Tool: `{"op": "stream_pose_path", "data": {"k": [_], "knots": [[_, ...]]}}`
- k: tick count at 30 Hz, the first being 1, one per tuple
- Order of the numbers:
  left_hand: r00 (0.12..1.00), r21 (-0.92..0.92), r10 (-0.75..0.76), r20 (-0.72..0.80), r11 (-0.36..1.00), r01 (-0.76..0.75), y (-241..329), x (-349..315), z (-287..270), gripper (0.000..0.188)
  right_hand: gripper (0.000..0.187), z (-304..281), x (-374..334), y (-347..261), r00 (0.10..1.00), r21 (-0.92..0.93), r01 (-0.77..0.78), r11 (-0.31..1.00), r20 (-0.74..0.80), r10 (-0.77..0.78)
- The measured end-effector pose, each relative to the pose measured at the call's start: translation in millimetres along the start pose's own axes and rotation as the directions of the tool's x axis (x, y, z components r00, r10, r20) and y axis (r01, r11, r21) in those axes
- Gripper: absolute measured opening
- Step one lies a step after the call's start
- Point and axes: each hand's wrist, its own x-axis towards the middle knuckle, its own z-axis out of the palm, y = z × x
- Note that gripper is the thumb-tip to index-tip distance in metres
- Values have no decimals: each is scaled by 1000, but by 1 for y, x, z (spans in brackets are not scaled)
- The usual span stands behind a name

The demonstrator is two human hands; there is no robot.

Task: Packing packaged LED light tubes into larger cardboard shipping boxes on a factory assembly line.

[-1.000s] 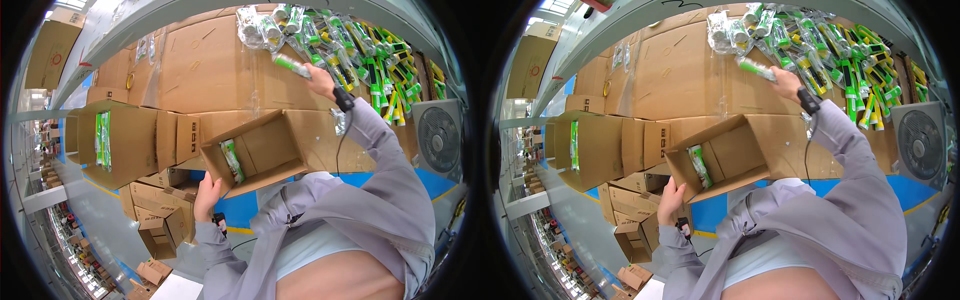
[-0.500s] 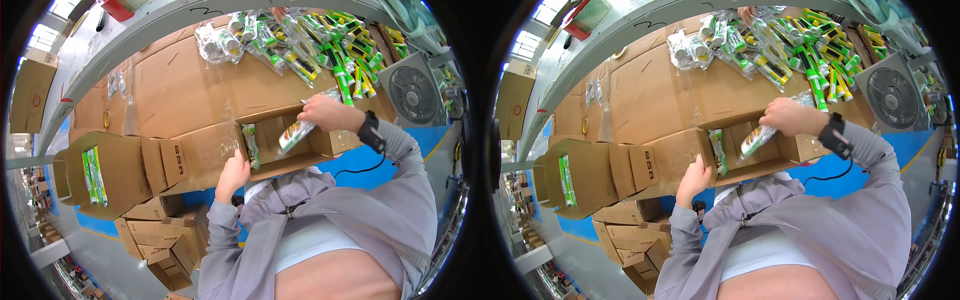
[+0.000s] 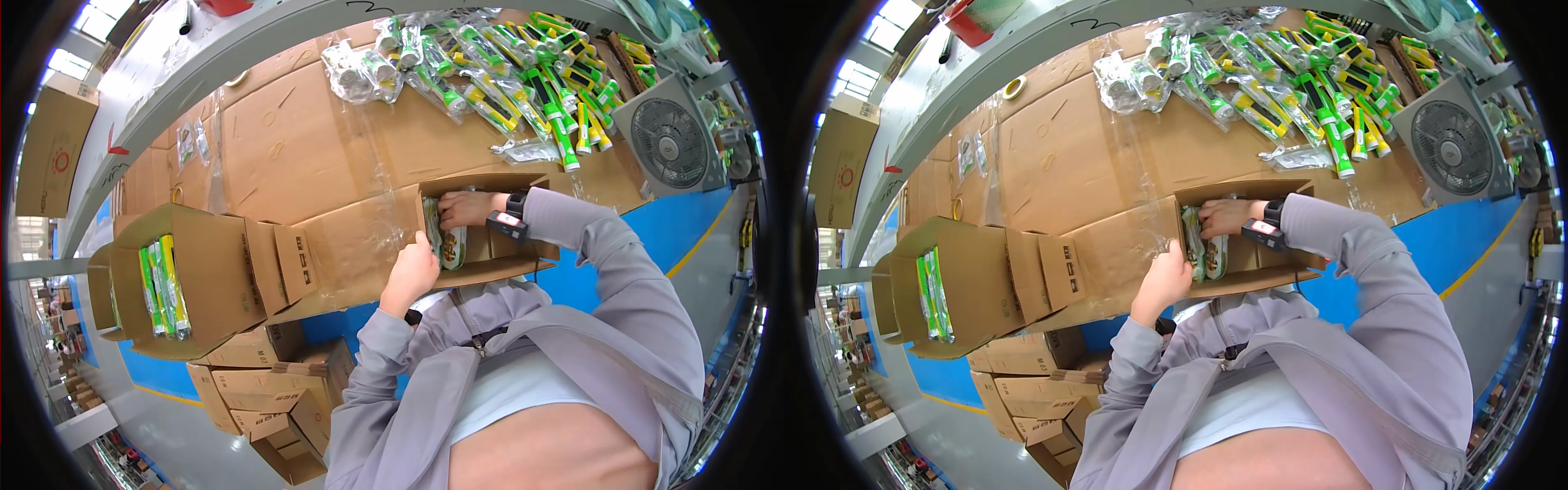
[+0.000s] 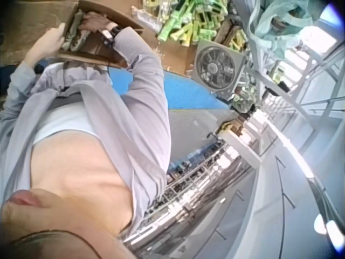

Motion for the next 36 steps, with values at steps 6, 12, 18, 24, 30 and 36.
{"op": "stream_pose_path", "data": {"k": [6,12,18,24,30,36], "knots": [[1000,-46,1,-28,999,-2,-9,-5,-1,29,21,-1,-9,-31,964,-128,-106,986,-255,71],[998,-91,-41,-47,995,37,-3,-10,-2,33,36,-13,-16,-68,316,488,-869,85,415,853],[997,-94,-78,-27,993,75,3,-11,7,33,57,48,4,-43,421,613,-784,99,407,810],[991,-71,-132,-14,989,131,14,-7,8,34,51,63,12,-18,680,314,-732,604,286,675],[948,-113,-306,-93,949,295,-7,-24,-12,37,39,-25,7,-24,560,638,-770,11,667,492],[849,-157,-423,-316,906,393,-40,-71,-40,28,26,-128,-61,35,733,969,-247,32,165,660]]}}
